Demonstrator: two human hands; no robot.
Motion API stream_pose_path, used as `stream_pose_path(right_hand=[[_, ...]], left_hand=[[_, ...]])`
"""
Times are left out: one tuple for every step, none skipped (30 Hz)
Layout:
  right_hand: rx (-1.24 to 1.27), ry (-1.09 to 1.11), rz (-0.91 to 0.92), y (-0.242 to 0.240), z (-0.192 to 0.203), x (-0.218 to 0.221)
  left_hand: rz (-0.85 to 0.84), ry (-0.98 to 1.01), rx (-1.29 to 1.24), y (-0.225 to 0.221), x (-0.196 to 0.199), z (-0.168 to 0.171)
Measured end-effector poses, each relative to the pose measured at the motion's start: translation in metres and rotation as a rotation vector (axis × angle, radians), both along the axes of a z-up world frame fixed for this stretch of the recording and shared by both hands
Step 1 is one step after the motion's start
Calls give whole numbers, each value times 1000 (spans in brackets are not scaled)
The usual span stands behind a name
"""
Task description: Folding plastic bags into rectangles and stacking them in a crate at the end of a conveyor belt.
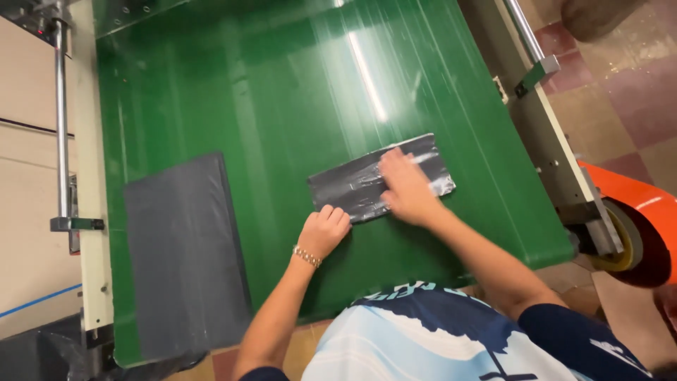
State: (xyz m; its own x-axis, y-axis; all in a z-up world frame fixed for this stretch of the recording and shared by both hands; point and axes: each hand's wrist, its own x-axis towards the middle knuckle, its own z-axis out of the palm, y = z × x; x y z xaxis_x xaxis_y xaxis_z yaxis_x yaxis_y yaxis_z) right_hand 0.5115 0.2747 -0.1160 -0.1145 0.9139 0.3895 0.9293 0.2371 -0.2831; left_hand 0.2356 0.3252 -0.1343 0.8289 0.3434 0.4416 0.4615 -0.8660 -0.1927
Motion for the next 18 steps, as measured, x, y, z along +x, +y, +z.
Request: stream_pose_path(right_hand=[[-16,89,157,-7,-16,-23],[-24,91,159,-25,-15,-37],[-93,53,192,-38,-12,-50],[-163,15,225,-49,-9,-62],[-167,14,221,-60,-11,-62],[-107,101,262,-69,-14,-62],[-67,198,297,-91,-19,-66],[-90,207,289,-100,-15,-63],[-112,362,303,-108,-12,-59],[-133,518,312,-117,-7,-54],[-140,513,309,-119,-17,-45],[-246,736,230,-121,-25,-35],[-351,959,145,-125,-34,-28],[-358,956,140,-124,-31,-24],[-467,1252,-92,-121,-28,-21],[-571,1537,-342,-117,-24,-18],[-572,1534,-339,-107,-20,-12],[-584,1805,-383,-98,-15,-7]], left_hand=[[-60,61,86,-3,2,-1],[-58,62,78,-5,4,-18],[-89,92,-11,1,9,-34],[-121,121,-100,7,14,-50],[-124,119,-104,-4,28,-5],[-119,284,-441,-13,43,38],[-116,456,-799,-33,54,80],[-125,463,-823,-26,59,81],[-107,364,-1035,-20,65,82],[-84,262,-1246,-14,70,83],[-89,257,-1253,3,73,66],[6,177,-1564,19,75,51],[112,90,-1873,34,75,35],[108,88,-1881,41,71,18],[210,-30,-1947,50,66,3],[314,-152,-2006,58,60,-12],[314,-156,-2006,52,65,-1],[294,-145,-1630,46,69,10]])
